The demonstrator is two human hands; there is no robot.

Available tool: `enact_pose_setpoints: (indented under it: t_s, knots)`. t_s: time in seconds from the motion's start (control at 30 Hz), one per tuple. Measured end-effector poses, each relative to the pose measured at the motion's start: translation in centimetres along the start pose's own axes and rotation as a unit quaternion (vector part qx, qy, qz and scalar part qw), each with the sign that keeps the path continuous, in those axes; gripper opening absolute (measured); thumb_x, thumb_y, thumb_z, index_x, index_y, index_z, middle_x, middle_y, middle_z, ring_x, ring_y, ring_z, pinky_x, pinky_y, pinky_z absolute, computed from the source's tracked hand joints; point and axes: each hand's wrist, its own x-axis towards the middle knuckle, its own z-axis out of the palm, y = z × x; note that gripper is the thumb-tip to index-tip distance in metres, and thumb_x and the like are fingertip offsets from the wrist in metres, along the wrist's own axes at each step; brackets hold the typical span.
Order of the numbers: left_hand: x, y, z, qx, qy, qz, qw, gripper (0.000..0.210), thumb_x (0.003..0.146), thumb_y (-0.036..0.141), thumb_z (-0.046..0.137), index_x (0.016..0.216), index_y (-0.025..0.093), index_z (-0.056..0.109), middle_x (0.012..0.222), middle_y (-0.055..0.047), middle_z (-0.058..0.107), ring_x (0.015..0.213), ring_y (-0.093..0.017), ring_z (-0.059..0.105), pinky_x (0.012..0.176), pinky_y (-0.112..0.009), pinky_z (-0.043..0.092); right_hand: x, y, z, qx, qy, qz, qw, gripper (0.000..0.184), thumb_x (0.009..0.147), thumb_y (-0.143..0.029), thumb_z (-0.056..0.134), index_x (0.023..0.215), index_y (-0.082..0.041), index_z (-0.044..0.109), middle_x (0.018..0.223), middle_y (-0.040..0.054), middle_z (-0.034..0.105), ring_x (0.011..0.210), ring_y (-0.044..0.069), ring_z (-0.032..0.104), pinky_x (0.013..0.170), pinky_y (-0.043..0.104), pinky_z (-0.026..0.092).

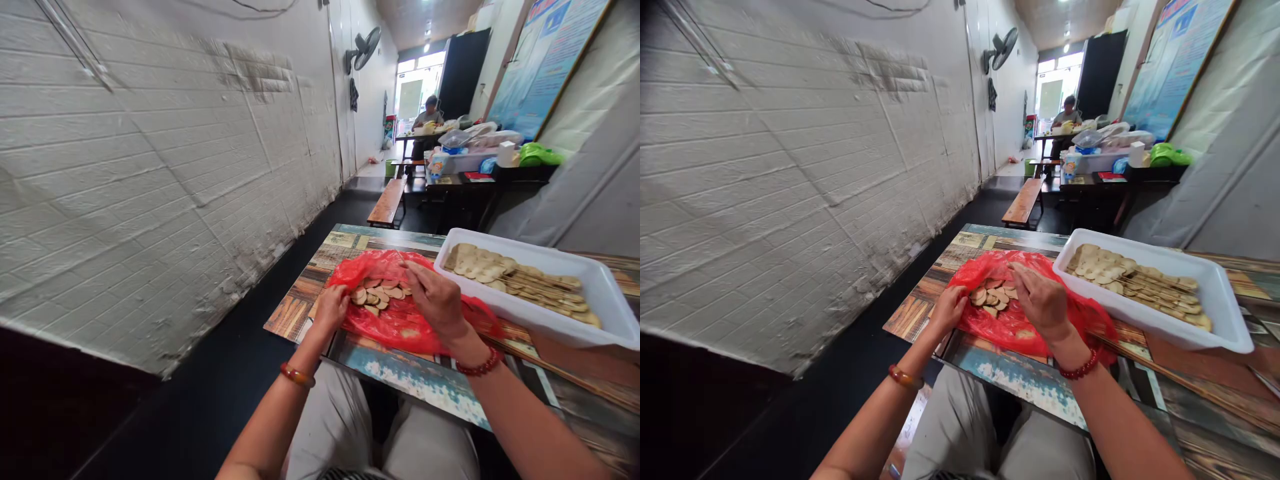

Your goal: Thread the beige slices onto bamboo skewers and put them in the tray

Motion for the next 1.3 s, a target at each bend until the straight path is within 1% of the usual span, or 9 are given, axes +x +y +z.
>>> enact_pose_setpoints:
  t_s: [0.1,0.27,0.47,0.57,0.77,0.87,1.03,1.2,1.3]
  knots:
    - [-0.3,-1.9,-0.3,0.096,-0.026,0.006,0.995,0.029,0.077,0.014,0.052,0.105,0.015,0.061,0.104,-0.011,0.063,0.100,-0.023,0.056,0.091,-0.038,0.042,-0.5,-0.3,1.6,0.107,-0.110,0.063,0.986,0.030,0.093,-0.030,0.045,0.106,-0.019,0.069,0.104,0.0073,0.073,0.092,0.021,0.069,0.080,0.033,0.053]
    - [-1.2,-3.4,-1.4,0.140,-0.018,-0.010,0.990,0.022,0.077,0.011,0.050,0.095,0.013,0.063,0.098,-0.013,0.062,0.098,-0.024,0.056,0.090,-0.039,0.042,-4.1,2.0,4.9,0.140,-0.192,0.127,0.963,0.034,0.092,-0.036,0.044,0.099,-0.017,0.072,0.055,0.0003,0.067,0.052,0.016,0.064,0.050,0.023,0.048]
    - [-1.2,0.7,-1.9,0.151,0.052,0.037,0.987,0.021,0.088,0.022,0.043,0.092,0.019,0.063,0.093,-0.010,0.061,0.093,-0.023,0.054,0.083,-0.037,0.039,-6.5,5.9,6.2,0.159,-0.193,0.217,0.943,0.045,0.092,-0.045,0.040,0.089,-0.014,0.072,0.041,-0.0035,0.053,0.035,0.011,0.048,0.038,0.020,0.036]
    - [-0.4,2.0,-0.7,0.119,0.008,0.066,0.991,0.023,0.089,0.022,0.042,0.088,0.019,0.065,0.084,-0.009,0.060,0.081,-0.020,0.054,0.074,-0.032,0.038,-6.5,6.3,6.2,0.179,-0.194,0.233,0.936,0.044,0.090,-0.048,0.042,0.088,-0.015,0.071,0.042,-0.0037,0.053,0.036,0.011,0.048,0.038,0.020,0.036]
    - [1.1,0.9,0.7,0.099,-0.029,0.036,0.994,0.014,0.083,0.024,0.055,0.086,0.018,0.068,0.083,-0.007,0.058,0.080,-0.019,0.053,0.071,-0.029,0.037,-6.4,5.9,6.4,0.208,-0.186,0.240,0.930,0.045,0.090,-0.049,0.042,0.077,-0.016,0.069,0.042,-0.0037,0.052,0.036,0.010,0.045,0.040,0.020,0.035]
    - [1.5,0.6,0.5,0.090,-0.045,0.043,0.994,0.020,0.086,0.025,0.051,0.085,0.017,0.069,0.081,-0.008,0.058,0.079,-0.018,0.053,0.071,-0.029,0.037,-6.2,5.9,6.4,0.207,-0.177,0.243,0.931,0.045,0.089,-0.049,0.043,0.074,-0.016,0.068,0.041,-0.0039,0.050,0.037,0.010,0.045,0.040,0.020,0.033]
    - [1.7,1.1,0.6,0.084,-0.011,0.039,0.996,0.028,0.088,0.024,0.043,0.073,0.017,0.065,0.075,-0.007,0.055,0.074,-0.017,0.052,0.068,-0.029,0.037,-6.0,5.9,5.9,0.202,-0.163,0.255,0.931,0.043,0.089,-0.048,0.042,0.087,-0.016,0.071,0.042,-0.0042,0.050,0.039,0.011,0.047,0.041,0.021,0.035]
    - [2.5,2.1,0.8,-0.119,0.058,-0.051,0.990,0.024,0.083,0.027,0.047,0.064,0.017,0.056,0.067,-0.002,0.051,0.066,-0.014,0.048,0.063,-0.026,0.037,-5.5,6.0,5.1,0.198,-0.148,0.264,0.932,0.042,0.089,-0.043,0.042,0.097,-0.013,0.070,0.043,-0.0043,0.051,0.040,0.012,0.048,0.043,0.022,0.038]
    - [3.4,3.3,1.0,-0.367,0.011,-0.150,0.918,0.027,0.082,0.040,0.050,0.070,0.017,0.053,0.059,0.002,0.048,0.052,-0.010,0.044,0.052,-0.023,0.035,-5.1,5.9,4.5,0.189,-0.131,0.260,0.938,0.040,0.089,-0.041,0.043,0.099,-0.014,0.070,0.043,-0.0046,0.051,0.041,0.012,0.049,0.045,0.022,0.039]
